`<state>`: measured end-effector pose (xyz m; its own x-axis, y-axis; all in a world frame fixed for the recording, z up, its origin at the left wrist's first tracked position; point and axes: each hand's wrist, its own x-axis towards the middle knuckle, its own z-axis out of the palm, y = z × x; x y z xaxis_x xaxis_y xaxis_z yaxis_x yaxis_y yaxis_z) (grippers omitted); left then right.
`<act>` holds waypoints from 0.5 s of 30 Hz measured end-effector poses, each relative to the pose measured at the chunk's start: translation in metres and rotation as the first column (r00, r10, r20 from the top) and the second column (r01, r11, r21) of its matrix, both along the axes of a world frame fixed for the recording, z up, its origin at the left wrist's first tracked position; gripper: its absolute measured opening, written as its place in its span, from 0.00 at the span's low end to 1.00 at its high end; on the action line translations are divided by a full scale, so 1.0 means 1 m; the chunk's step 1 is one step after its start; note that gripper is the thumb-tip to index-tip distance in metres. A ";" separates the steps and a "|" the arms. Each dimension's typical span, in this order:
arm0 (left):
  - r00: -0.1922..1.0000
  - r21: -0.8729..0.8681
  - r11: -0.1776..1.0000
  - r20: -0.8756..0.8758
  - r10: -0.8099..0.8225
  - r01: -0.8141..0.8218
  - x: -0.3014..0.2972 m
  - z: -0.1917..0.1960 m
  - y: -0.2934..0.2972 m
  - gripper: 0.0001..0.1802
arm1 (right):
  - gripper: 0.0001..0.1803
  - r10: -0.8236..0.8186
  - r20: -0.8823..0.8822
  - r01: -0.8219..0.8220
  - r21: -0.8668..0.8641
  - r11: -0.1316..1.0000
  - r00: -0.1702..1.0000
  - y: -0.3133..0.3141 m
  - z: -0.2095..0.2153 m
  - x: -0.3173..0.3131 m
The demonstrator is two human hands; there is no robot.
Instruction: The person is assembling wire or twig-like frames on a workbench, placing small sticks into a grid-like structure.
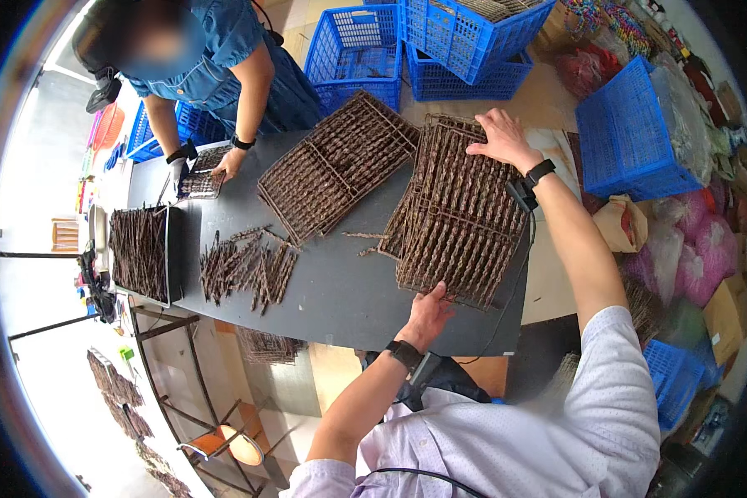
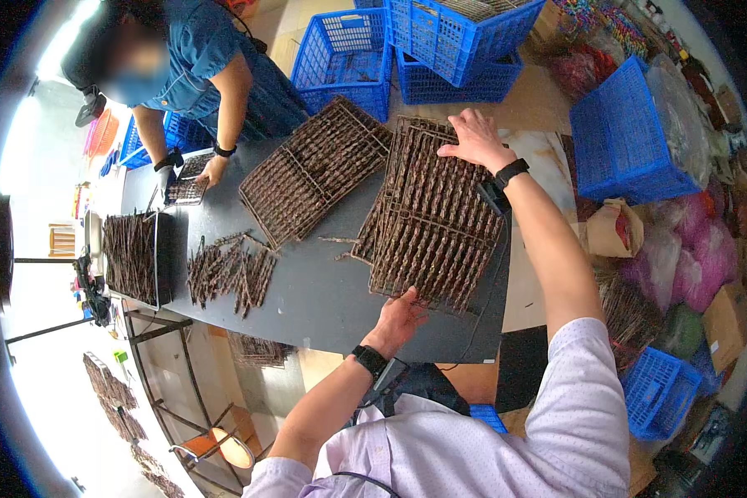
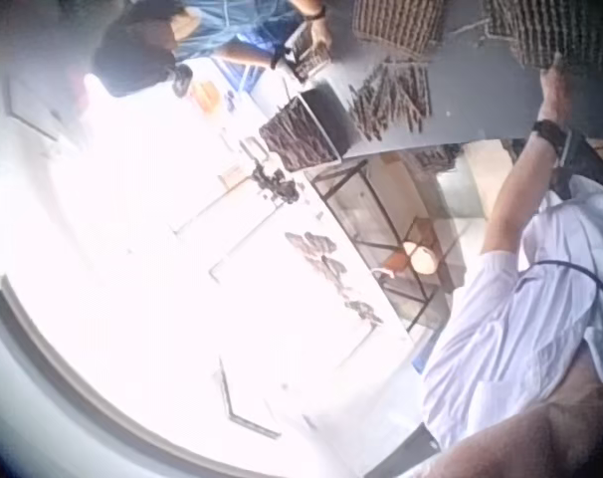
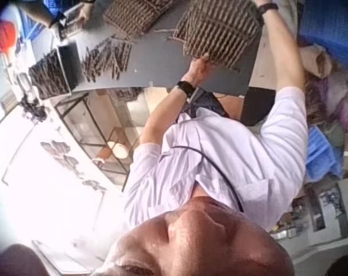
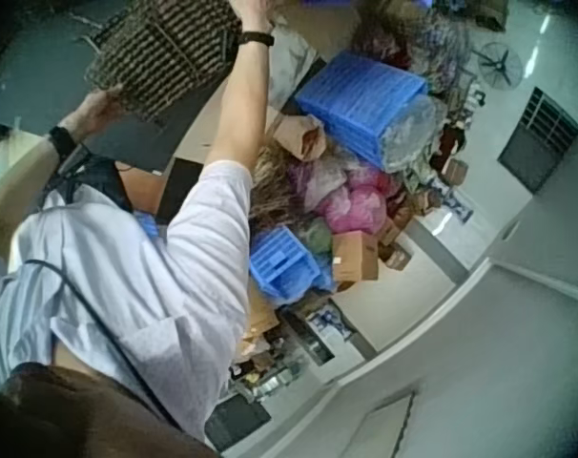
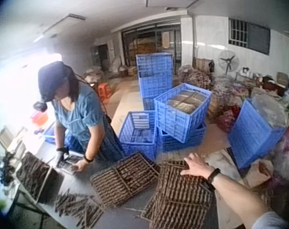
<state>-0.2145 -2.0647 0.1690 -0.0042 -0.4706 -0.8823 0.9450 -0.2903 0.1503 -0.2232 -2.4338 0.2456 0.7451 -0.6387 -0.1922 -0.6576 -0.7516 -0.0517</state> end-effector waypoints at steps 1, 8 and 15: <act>1.000 -0.016 1.000 -0.016 0.019 -0.019 0.001 -0.003 -0.001 0.10 | 0.45 -0.015 0.012 0.014 0.031 0.999 1.000 0.000 0.012 0.002; 0.998 -0.016 0.999 -0.048 0.046 -0.047 0.001 0.003 -0.004 0.09 | 0.43 -0.044 0.027 0.035 0.270 0.962 0.999 -0.017 0.045 -0.007; 0.996 -0.106 0.991 -0.008 0.085 -0.086 0.000 0.016 -0.005 0.11 | 0.41 -0.022 0.112 -0.027 0.423 0.906 0.993 -0.012 0.077 -0.036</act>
<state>-0.2147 -2.0699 0.1848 0.0369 -0.5606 -0.8273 0.9663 -0.1911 0.1726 -0.2595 -2.4462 0.3223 0.7789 -0.5137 -0.3598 -0.6271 -0.6442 -0.4379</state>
